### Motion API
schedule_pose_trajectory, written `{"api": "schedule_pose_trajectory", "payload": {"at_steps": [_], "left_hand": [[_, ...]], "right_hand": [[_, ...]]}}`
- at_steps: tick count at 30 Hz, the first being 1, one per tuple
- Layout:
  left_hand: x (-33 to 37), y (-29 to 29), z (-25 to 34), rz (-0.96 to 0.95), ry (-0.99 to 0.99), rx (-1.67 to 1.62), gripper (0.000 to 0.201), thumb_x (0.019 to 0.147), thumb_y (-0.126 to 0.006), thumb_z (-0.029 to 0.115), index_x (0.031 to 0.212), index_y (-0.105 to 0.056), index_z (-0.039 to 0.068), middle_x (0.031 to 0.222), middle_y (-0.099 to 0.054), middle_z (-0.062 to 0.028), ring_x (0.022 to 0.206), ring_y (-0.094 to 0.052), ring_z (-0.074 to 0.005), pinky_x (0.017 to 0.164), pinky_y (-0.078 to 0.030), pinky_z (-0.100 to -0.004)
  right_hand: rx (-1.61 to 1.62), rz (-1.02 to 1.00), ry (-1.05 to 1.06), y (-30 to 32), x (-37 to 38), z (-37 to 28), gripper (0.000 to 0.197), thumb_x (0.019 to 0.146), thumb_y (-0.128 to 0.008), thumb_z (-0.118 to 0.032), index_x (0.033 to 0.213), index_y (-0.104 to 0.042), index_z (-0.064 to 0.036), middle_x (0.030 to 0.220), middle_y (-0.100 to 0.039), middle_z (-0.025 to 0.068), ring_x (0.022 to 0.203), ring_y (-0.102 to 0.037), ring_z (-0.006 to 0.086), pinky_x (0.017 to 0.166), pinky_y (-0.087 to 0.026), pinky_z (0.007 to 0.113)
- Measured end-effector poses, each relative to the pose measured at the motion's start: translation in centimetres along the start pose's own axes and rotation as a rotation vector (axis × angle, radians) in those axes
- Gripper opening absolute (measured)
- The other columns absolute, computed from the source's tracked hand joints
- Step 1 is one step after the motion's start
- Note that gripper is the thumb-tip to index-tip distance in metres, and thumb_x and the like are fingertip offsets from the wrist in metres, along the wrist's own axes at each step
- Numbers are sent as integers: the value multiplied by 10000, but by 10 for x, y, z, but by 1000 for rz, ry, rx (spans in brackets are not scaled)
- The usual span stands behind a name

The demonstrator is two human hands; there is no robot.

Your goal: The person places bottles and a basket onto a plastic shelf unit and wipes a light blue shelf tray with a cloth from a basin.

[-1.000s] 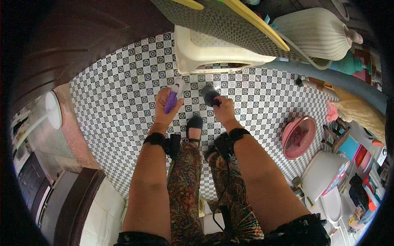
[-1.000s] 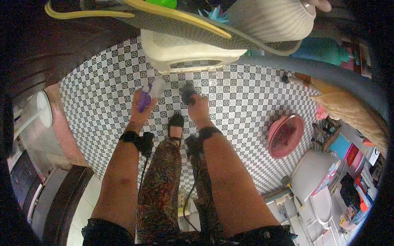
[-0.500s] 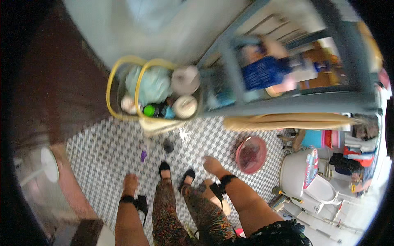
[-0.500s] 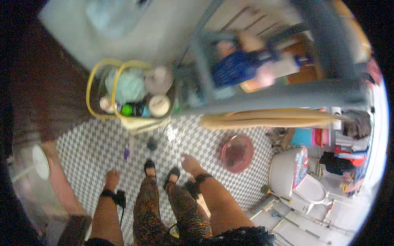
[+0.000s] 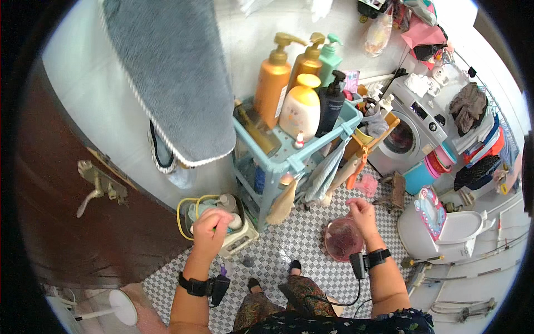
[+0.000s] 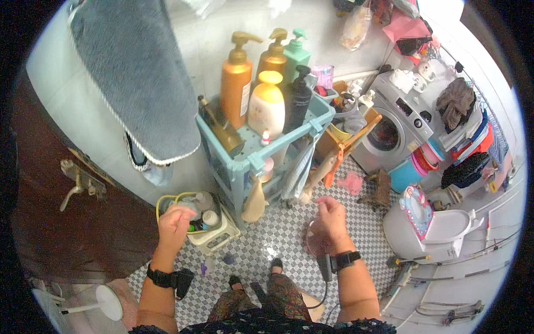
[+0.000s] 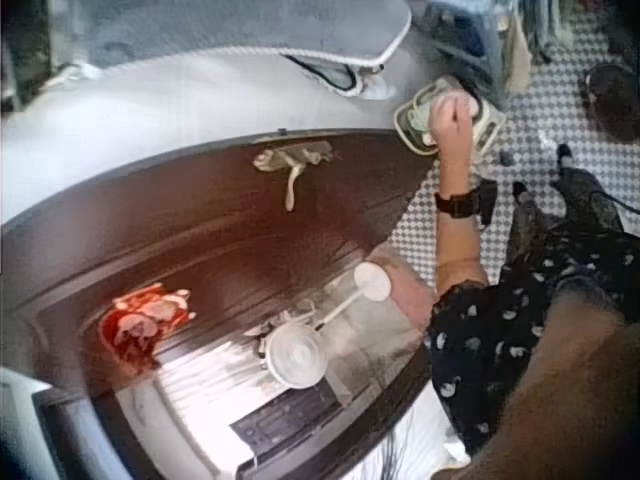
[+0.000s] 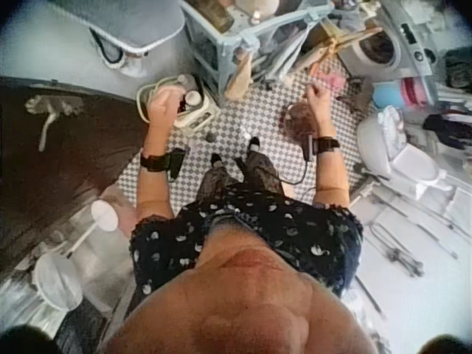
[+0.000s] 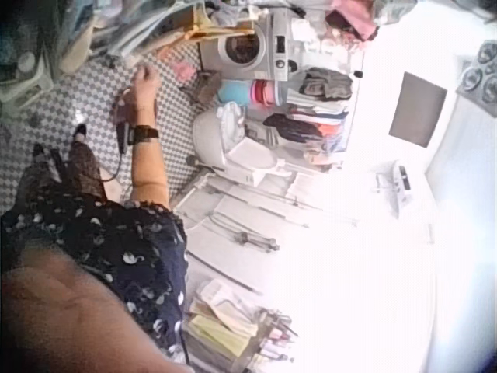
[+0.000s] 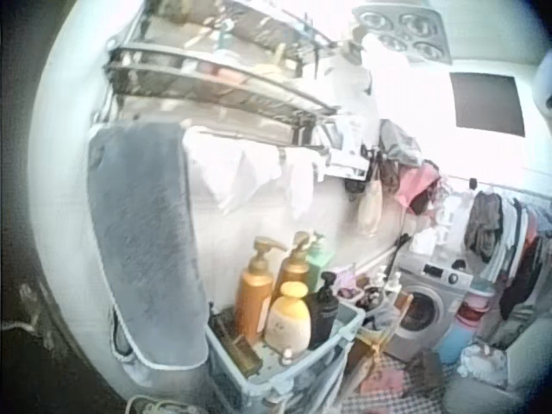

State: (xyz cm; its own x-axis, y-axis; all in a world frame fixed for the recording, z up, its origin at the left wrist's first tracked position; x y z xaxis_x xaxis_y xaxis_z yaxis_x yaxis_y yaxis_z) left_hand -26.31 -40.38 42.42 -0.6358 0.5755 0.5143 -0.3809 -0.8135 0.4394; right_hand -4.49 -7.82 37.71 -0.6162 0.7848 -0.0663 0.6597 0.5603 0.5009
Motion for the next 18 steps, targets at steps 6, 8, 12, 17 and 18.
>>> {"api": "schedule_pose_trajectory", "payload": {"at_steps": [6, 8, 12, 17, 18], "left_hand": [[136, -52, 90, -7, -215, 186, 342, 731, -561, 22, 1070, -516, 38, 1061, -508, -119, 912, -525, -213, 772, -434, -301], [175, -71, 104, -14, -131, 99, 442, 741, -546, 22, 1170, -438, 45, 1079, -489, -132, 893, -519, -205, 723, -453, -290], [236, -111, 116, 44, -240, 586, 493, 738, -588, 137, 1188, -408, 48, 1085, -470, -188, 924, -518, -317, 780, -446, -372], [291, -147, 105, -117, 47, 752, 410, 706, -619, 179, 1056, -473, 24, 976, -494, -194, 924, -508, -346, 787, -432, -408], [296, -146, 100, -129, 77, 807, 372, 695, -625, 171, 1005, -490, 16, 939, -501, -187, 918, -511, -340, 779, -434, -409]], "right_hand": [[-41, 138, 681, 50, 55, -103, 386, 729, -521, 22, 1106, -493, -58, 883, -506, 60, 795, -526, 141, 701, -444, 247], [29, 56, 743, 55, 81, -146, 415, 719, -524, 27, 1121, -481, -64, 964, -468, 79, 818, -518, 149, 664, -453, 233], [-158, 69, 1031, 51, 121, -226, 487, 704, -567, -34, 1164, -455, -145, 1124, -423, 148, 910, -533, 266, 741, -472, 336], [-428, 58, 1234, 28, 180, -254, 428, 683, -589, -86, 1093, -478, -139, 1078, -464, 187, 898, -524, 352, 755, -453, 393], [-485, -59, 1163, 21, 186, -259, 362, 678, -590, -71, 1025, -498, -122, 991, -491, 167, 857, -528, 336, 732, -450, 387]]}}
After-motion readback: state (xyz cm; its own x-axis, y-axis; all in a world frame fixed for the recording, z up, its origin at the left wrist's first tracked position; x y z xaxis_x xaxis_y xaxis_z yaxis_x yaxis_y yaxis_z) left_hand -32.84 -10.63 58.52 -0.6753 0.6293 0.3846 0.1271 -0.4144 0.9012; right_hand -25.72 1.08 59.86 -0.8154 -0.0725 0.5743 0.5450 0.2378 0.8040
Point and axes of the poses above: each hand's wrist, its own x-axis towards the middle knuckle, its own y-axis out of the back of the hand, z = x × y, the point moved 4 cm from there along x, towards the middle knuckle
